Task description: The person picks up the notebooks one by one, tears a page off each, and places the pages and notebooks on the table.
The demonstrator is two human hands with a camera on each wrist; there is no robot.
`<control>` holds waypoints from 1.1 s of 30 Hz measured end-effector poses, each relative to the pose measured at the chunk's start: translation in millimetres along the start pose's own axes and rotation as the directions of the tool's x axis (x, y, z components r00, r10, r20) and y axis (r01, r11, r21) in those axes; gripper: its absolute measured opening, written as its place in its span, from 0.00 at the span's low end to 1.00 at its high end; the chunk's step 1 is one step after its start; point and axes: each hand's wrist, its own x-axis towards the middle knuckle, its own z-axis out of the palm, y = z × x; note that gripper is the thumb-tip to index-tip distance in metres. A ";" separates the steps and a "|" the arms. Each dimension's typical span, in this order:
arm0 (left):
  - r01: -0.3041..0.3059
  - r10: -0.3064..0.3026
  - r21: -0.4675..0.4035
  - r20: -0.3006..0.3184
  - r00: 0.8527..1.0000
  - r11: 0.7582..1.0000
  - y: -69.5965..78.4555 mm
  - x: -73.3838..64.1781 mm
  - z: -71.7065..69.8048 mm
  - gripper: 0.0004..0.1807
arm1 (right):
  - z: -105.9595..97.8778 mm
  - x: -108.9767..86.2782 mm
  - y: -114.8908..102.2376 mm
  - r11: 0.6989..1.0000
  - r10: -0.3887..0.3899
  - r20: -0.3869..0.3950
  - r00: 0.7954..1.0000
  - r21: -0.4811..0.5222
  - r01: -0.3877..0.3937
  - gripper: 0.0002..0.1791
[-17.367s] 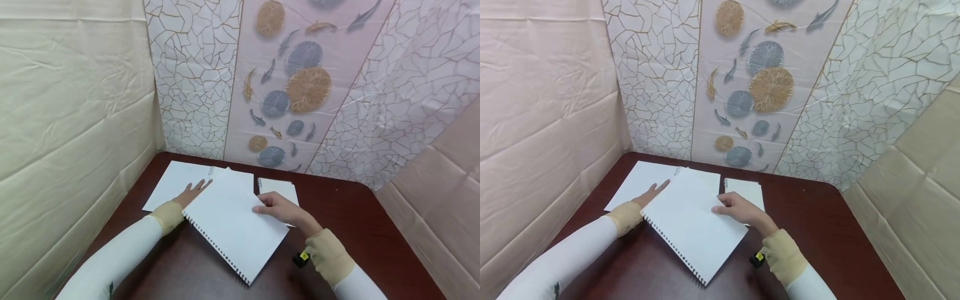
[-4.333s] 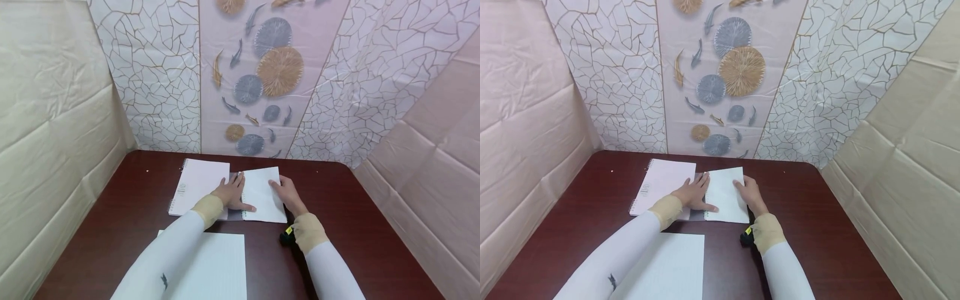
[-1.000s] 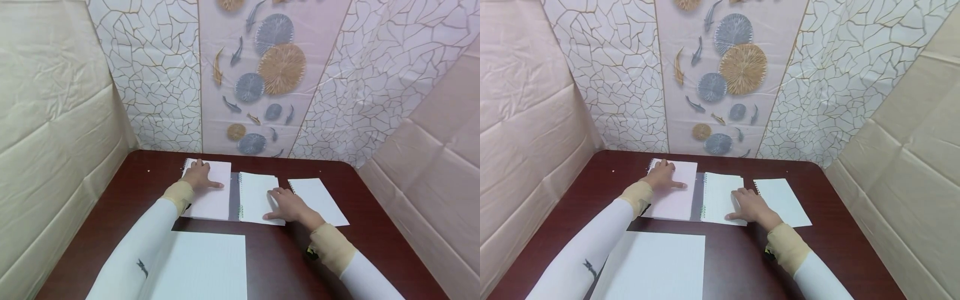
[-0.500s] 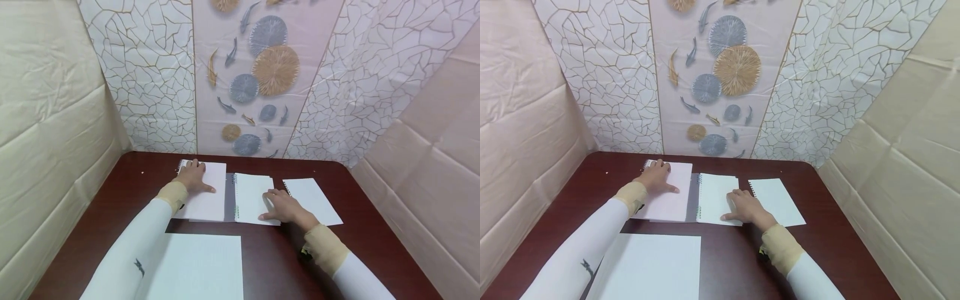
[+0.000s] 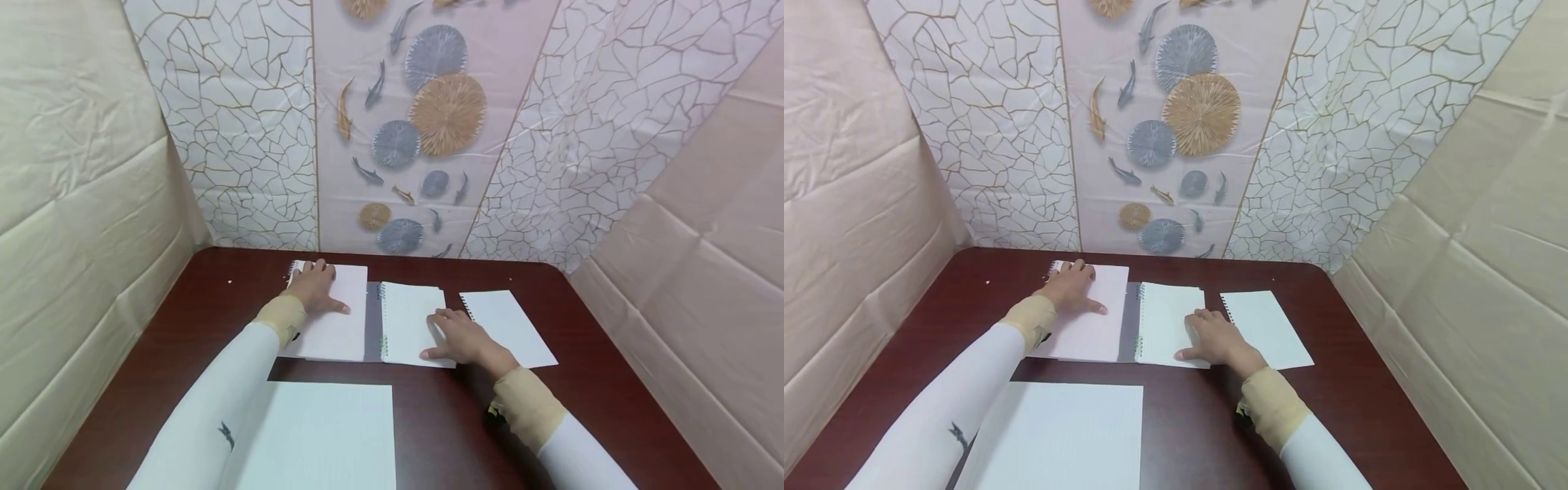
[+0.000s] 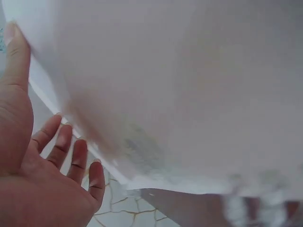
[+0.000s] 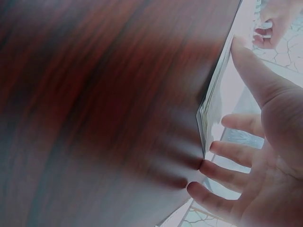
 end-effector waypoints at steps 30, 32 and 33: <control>0.349 -0.297 -0.348 0.195 0.935 0.870 8.9 -20.9 -24.4 0.40 | 0.3 -2.6 -1.7 1.000 0.008 0.012 1.000 0.025 -0.008 0.47; 0.389 -0.305 -0.366 0.266 0.914 0.845 5.2 -27.1 -28.4 0.30 | 0.7 -3.4 -1.1 1.000 0.002 0.009 1.000 0.028 -0.003 0.47; 0.403 -0.302 -0.376 0.300 0.905 0.835 3.8 -31.1 -30.1 0.29 | 0.8 -3.8 -0.7 0.999 0.000 0.007 1.000 0.033 -0.001 0.47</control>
